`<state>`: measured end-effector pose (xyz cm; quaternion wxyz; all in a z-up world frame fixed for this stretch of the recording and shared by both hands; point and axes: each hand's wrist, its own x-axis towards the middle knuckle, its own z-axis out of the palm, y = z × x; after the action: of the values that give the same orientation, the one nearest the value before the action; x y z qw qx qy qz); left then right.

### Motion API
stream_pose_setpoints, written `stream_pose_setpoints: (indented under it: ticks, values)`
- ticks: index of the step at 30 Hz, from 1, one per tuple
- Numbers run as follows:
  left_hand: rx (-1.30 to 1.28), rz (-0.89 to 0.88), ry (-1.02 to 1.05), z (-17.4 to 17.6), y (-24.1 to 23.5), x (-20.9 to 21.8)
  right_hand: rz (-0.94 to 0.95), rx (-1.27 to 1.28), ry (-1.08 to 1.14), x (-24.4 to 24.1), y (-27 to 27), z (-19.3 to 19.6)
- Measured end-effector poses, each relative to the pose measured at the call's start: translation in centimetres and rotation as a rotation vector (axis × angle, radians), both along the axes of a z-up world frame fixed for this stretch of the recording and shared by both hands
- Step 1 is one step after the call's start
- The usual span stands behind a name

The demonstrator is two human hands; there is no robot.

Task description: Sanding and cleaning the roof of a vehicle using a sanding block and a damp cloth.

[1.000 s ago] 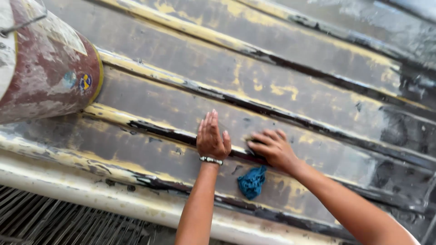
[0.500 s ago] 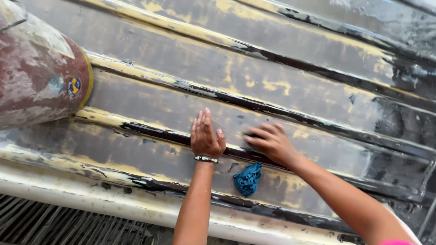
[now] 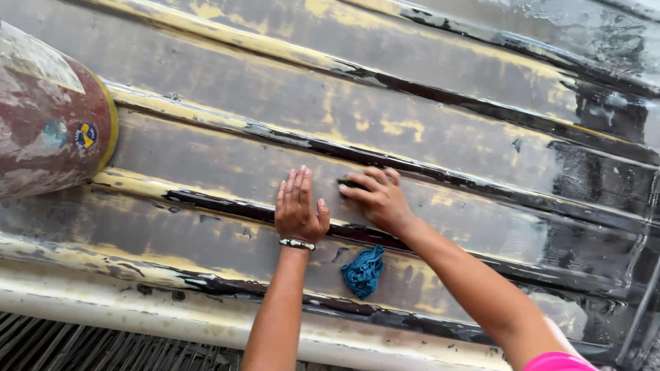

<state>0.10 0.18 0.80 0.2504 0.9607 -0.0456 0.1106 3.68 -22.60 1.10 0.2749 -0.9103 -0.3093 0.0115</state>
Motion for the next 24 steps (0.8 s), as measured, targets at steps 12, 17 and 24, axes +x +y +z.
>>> stream_pose_setpoints:
  ticks: [12, 17, 24]
  values:
    - [0.105, -0.190, 0.066, 1.0, -0.4, 0.8, -0.155, -0.083, -0.104, -0.6, -2.5, 1.6]
    - [0.107, -0.192, 0.060, 0.4, -0.4, 0.1, -0.259, -0.057, -0.067, -5.4, -3.8, 1.5]
    - [0.109, -0.182, 0.067, 0.7, -0.4, -0.1, -0.414, -0.018, -0.074, -4.2, -0.9, 2.3]
